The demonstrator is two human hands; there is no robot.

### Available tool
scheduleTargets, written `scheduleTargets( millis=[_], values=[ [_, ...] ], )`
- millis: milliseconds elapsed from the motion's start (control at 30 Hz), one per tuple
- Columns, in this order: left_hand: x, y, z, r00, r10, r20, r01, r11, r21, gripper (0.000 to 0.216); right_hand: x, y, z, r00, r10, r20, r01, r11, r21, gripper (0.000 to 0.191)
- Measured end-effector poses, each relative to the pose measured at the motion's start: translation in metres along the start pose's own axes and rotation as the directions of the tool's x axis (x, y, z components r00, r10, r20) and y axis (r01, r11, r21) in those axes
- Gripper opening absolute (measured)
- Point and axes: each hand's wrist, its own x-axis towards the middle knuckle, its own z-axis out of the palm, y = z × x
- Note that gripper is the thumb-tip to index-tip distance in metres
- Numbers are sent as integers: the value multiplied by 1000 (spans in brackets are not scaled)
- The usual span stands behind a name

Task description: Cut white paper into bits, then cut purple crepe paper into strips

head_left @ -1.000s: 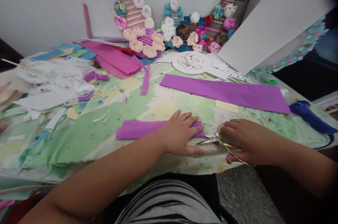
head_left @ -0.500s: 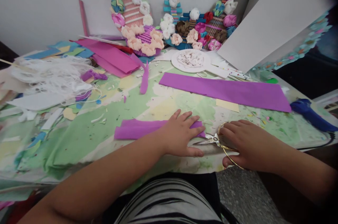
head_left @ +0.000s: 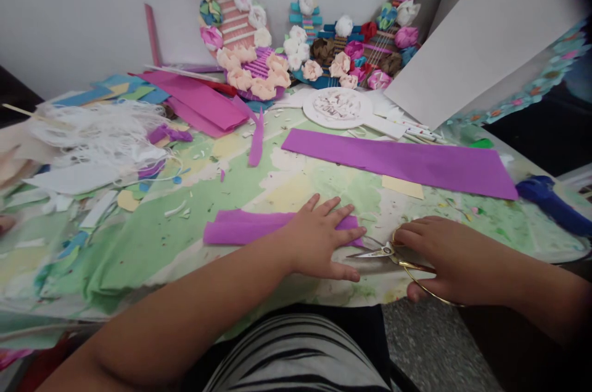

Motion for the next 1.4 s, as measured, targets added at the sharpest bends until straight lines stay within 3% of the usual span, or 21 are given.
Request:
scheduleTargets(
  millis=[500, 767, 1200, 1400],
  values=[
    [0, 0, -1, 1000, 2, 7, -2, 1000, -17, 68, -2, -4, 10, 999, 38, -10, -38, 994, -98, 52],
    [1, 0, -4, 998, -5, 58, 6, 1000, -26, 71, -3, -3, 19, 997, 34, -67, -47, 980, -195, 34],
    [1, -2, -1, 1000, 15, 22, -14, 999, -29, 71, -4, -1, 25, 999, 41, -35, -46, 983, -179, 24],
    [-2, -1, -8, 1000, 13, -12, -12, 999, 31, 62, -8, -8, 17, 994, 74, -78, -83, 990, -112, 36]
  ],
)
